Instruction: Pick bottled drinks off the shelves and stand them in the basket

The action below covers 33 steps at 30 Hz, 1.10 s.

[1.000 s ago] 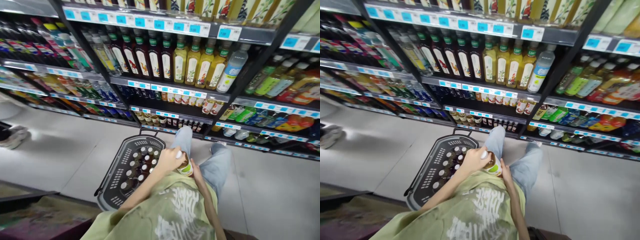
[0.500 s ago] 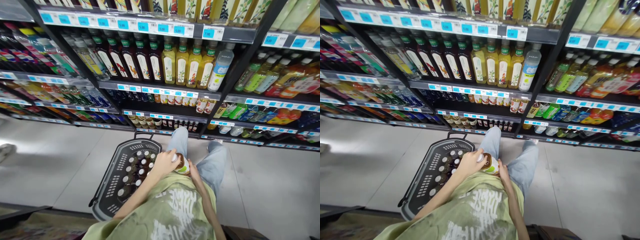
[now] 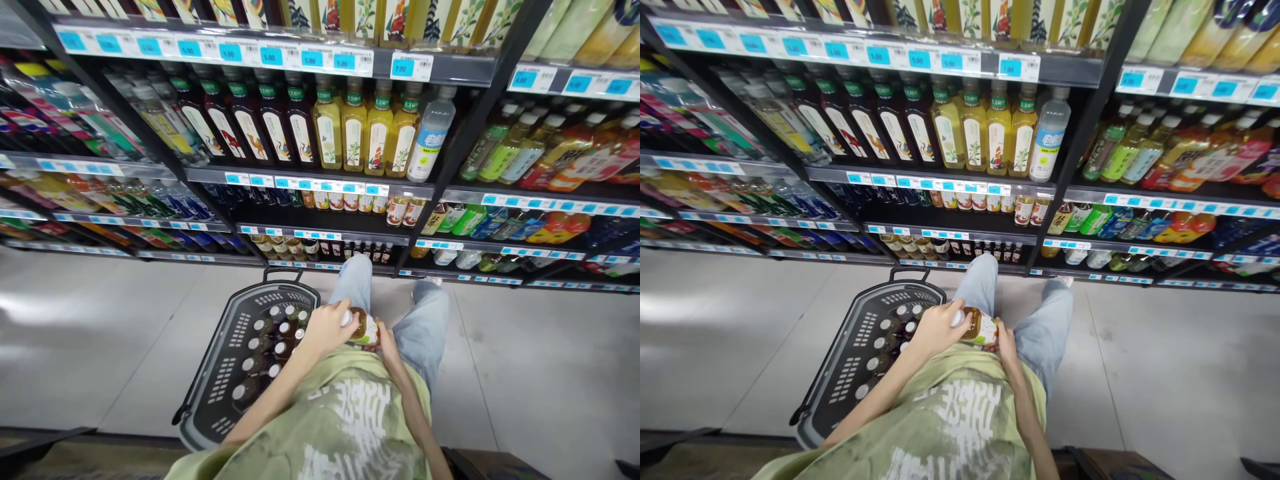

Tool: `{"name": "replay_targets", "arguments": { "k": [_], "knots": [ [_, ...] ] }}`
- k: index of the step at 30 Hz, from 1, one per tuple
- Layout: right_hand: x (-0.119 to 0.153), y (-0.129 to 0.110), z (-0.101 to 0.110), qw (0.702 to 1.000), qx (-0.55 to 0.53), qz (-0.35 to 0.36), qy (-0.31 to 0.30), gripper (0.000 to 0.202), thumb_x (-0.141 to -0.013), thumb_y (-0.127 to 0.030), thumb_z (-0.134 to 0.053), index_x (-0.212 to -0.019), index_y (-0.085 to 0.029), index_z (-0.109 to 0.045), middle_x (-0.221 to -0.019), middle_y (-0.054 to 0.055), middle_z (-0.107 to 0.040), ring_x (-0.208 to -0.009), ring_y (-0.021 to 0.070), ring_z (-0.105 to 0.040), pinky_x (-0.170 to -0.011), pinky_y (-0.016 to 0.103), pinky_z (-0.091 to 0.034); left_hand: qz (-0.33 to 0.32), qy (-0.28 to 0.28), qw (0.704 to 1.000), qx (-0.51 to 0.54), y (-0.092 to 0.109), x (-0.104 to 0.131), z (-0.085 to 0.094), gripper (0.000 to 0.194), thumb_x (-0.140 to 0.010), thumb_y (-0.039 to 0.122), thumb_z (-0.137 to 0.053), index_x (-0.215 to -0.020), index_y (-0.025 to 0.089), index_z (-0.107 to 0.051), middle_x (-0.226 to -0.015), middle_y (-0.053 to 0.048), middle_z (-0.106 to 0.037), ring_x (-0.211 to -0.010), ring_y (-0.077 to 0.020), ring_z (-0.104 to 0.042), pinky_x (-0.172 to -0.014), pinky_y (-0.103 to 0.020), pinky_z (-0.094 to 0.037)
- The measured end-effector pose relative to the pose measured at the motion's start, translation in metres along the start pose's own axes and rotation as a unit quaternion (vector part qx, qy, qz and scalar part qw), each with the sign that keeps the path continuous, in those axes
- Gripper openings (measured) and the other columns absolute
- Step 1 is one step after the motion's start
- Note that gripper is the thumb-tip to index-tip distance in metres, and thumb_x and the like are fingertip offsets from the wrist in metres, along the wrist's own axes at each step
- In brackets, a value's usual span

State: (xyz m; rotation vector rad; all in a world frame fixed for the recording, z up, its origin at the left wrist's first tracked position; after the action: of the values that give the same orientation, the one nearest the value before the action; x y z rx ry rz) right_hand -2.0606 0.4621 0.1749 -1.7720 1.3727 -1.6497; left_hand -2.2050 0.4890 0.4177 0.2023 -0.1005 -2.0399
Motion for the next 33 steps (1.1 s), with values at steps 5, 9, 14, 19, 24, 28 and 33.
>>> {"name": "replay_targets", "arguments": {
  "k": [5,9,14,19,24,28,33],
  "knots": [
    [-0.002,-0.001,0.001,0.997,-0.077,0.007,0.01,0.042,-0.081,-0.056,-0.063,-0.086,-0.016,-0.073,-0.06,0.004,-0.073,-0.047,0.0196,-0.066,-0.042,0.027,-0.052,-0.014,0.03,0.999,0.027,0.004,0.0,0.005,0.015,-0.097,0.033,-0.056,-0.093,0.021,-0.064,-0.087,-0.006,-0.076,-0.076,-0.0238,-0.074,-0.067,-0.031,-0.047],
    [0.003,-0.011,0.005,0.987,-0.157,0.045,-0.001,0.042,-0.075,-0.056,-0.066,-0.094,-0.019,-0.07,-0.077,0.005,-0.079,-0.064,0.0194,-0.071,-0.057,0.029,-0.06,-0.037,0.068,0.994,0.072,0.01,0.001,0.01,0.01,-0.096,0.029,-0.058,-0.091,0.022,-0.063,-0.086,-0.004,-0.074,-0.075,-0.0214,-0.072,-0.07,-0.03,-0.05],
    [0.009,-0.026,0.015,0.95,-0.296,0.096,-0.029,0.032,-0.07,-0.041,-0.074,-0.096,-0.023,-0.069,-0.092,0.002,-0.08,-0.078,0.0177,-0.072,-0.072,0.029,-0.063,-0.042,0.118,0.987,0.105,0.016,-0.002,0.011,0.013,-0.098,0.029,-0.055,-0.089,0.023,-0.062,-0.088,-0.004,-0.071,-0.08,-0.0194,-0.07,-0.076,-0.03,-0.053],
    [0.011,-0.028,0.023,0.945,-0.301,0.123,-0.028,0.029,-0.072,-0.037,-0.074,-0.097,-0.024,-0.07,-0.096,0.003,-0.081,-0.086,0.0195,-0.074,-0.075,0.031,-0.064,-0.058,0.14,0.98,0.128,0.026,-0.004,0.009,0.014,-0.099,0.03,-0.055,-0.091,0.022,-0.062,-0.094,-0.005,-0.07,-0.083,-0.0189,-0.069,-0.078,-0.031,-0.053],
    [0.014,-0.024,0.018,0.961,-0.245,0.117,-0.049,0.039,-0.067,-0.047,-0.087,-0.095,-0.022,-0.075,-0.091,0.004,-0.081,-0.074,0.0202,-0.075,-0.068,0.033,-0.065,-0.041,0.158,0.979,0.12,0.027,-0.008,0.02,0.017,-0.098,0.033,-0.056,-0.087,0.022,-0.062,-0.085,-0.005,-0.068,-0.081,-0.0191,-0.068,-0.075,-0.03,-0.052],
    [0.019,-0.016,0.008,0.98,-0.15,0.084,-0.096,0.058,-0.059,-0.069,-0.09,-0.083,-0.018,-0.077,-0.073,0.007,-0.079,-0.053,0.0226,-0.07,-0.046,0.032,-0.055,-0.035,0.142,0.987,0.073,0.022,-0.013,0.036,0.024,-0.099,0.039,-0.056,-0.085,0.021,-0.063,-0.08,-0.006,-0.07,-0.072,-0.0183,-0.067,-0.067,-0.029,-0.049],
    [0.026,-0.003,0.002,0.987,-0.028,0.058,-0.147,0.069,-0.062,-0.085,-0.08,-0.068,-0.016,-0.074,-0.053,0.008,-0.071,-0.042,0.0233,-0.065,-0.038,0.031,-0.047,-0.043,0.108,0.992,0.054,0.009,-0.004,0.044,0.026,-0.097,0.043,-0.059,-0.084,0.021,-0.064,-0.077,-0.006,-0.071,-0.069,-0.02,-0.068,-0.064,-0.029,-0.049]
  ]
}}
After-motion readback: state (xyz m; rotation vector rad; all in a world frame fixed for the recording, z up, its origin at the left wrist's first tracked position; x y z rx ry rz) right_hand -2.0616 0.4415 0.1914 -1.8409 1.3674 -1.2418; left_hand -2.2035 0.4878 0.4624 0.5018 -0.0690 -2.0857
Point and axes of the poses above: each hand's wrist, its own x-axis away from the middle knuckle, its own z-axis out of the back of the hand, y = z × x, the point moved 5 cm from there along -x, towards the middle knuckle
